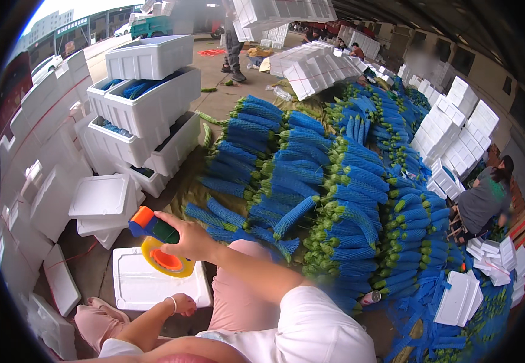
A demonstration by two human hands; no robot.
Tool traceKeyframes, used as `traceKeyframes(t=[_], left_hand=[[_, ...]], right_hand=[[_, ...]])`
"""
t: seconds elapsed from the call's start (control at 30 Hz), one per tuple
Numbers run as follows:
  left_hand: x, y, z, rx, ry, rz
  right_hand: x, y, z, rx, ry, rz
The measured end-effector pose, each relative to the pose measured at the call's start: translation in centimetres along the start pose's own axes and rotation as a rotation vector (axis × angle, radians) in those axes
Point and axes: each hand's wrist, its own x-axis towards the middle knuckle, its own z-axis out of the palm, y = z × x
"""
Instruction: Packing blue-wrapped produce into foam boxes and preparing them with tape and plastic.
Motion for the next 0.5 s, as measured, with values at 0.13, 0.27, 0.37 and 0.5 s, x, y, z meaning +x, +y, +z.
traceKeyframes(t=[0.13, 0.27, 0.37, 0.5], left_hand=[[6.2, -0.9, 4.2, 0.147, -0.302, -0.201], [9.5, -0.9, 4.6, 0.017, -0.321, -0.178], [11.5, -2.1, 4.6, -0.045, -0.360, -0.159], [14.2, -4.0, 6.2, -0.119, -0.449, -0.121]], right_hand=[[0.5, 2.4, -0.4, 0.229, -0.120, 0.202], [0.9, 3.1, -0.3, 0.026, -0.143, 0.181], [1.7, 3.7, 0.3, 0.087, -0.185, 0.247], [3.2, 3.6, 0.9, 0.066, -0.238, 0.340]])
